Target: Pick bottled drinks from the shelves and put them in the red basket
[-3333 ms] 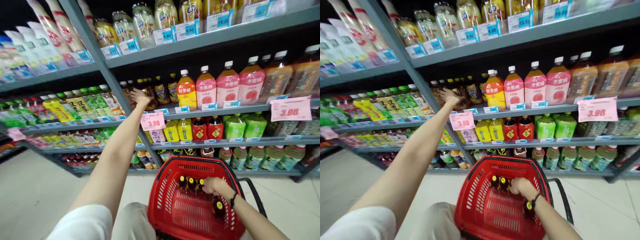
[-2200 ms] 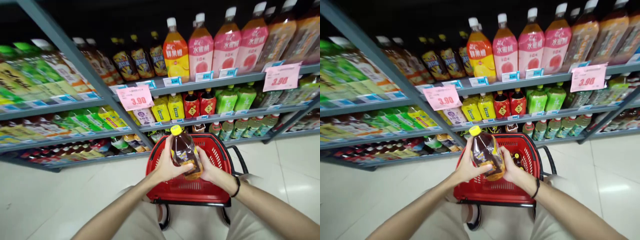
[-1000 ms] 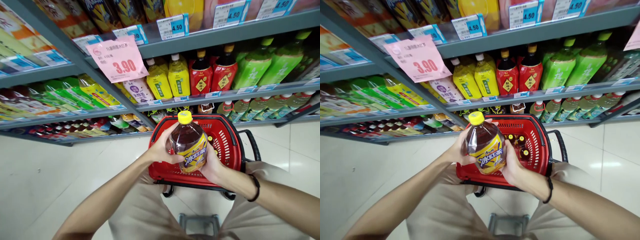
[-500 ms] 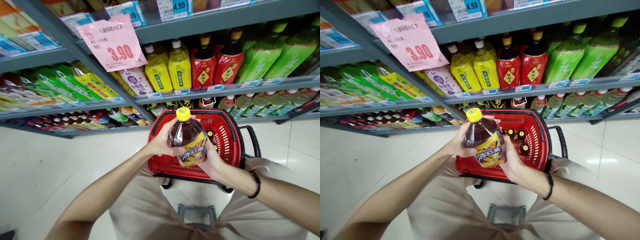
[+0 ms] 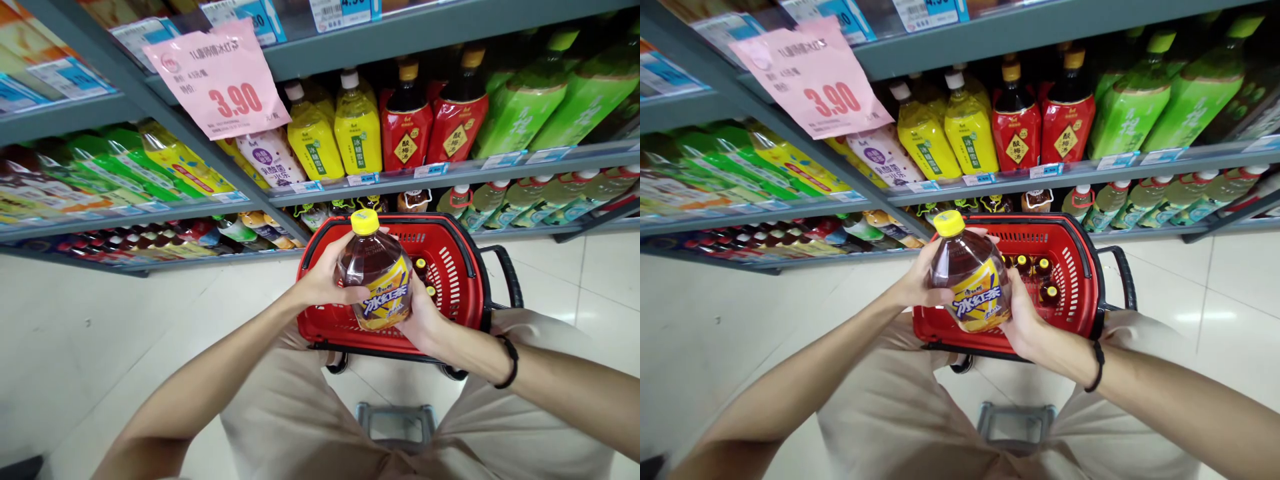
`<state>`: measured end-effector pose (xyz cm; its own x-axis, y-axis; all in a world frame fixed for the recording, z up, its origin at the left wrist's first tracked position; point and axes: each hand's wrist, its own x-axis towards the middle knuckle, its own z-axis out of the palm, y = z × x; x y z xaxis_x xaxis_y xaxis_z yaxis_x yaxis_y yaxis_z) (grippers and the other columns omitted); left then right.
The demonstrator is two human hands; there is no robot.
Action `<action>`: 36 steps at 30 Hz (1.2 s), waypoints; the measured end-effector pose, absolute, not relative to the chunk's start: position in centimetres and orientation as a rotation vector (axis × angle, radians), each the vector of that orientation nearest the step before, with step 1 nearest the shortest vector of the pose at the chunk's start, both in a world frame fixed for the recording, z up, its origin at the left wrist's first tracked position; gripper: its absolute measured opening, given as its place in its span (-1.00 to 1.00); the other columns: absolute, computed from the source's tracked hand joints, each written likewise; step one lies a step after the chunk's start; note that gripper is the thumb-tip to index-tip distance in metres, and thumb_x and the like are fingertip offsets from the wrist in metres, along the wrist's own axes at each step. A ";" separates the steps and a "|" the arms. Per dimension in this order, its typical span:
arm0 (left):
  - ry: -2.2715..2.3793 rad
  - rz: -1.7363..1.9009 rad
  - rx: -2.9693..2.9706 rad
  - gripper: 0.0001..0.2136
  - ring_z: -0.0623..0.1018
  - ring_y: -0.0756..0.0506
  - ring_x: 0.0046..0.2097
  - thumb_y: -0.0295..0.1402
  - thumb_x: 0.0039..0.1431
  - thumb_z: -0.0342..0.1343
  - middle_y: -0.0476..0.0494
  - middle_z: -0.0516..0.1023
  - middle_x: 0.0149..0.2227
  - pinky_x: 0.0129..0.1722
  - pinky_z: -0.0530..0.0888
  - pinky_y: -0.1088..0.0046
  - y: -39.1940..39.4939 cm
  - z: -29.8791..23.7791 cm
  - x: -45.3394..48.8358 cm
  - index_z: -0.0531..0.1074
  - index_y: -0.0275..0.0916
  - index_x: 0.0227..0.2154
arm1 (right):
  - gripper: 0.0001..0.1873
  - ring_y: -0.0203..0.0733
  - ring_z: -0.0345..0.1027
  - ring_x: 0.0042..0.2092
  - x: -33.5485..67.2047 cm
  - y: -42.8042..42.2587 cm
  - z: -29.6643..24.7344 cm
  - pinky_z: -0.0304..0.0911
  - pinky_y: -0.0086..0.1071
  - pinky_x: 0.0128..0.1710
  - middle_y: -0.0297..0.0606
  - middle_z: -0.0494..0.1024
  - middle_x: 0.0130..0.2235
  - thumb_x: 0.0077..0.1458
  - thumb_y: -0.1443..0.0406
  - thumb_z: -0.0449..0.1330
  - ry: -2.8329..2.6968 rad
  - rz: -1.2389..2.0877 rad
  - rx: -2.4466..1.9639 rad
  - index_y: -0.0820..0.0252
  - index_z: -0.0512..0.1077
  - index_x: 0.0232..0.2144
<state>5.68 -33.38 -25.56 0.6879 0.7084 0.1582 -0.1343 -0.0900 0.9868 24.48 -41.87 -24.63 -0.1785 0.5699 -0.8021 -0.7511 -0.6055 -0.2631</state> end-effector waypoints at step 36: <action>0.392 0.792 1.562 -0.03 0.30 -0.51 0.46 -0.26 -0.10 0.55 -0.44 0.30 0.44 0.46 0.28 -0.12 -34.1 -24.4 6.7 0.32 -0.20 0.43 | -0.44 -0.09 0.59 0.02 24.5 -41.9 -25.1 0.42 -0.20 0.17 -0.22 0.73 -0.13 0.53 0.04 -0.07 0.239 1.849 -1.160 0.19 0.65 -0.17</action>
<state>6.66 -34.15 -24.44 0.7039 0.6626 0.2561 -0.1978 -0.1634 0.9665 24.47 -41.87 -25.08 -0.1427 0.5915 -0.7936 -0.7741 -0.5664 -0.2829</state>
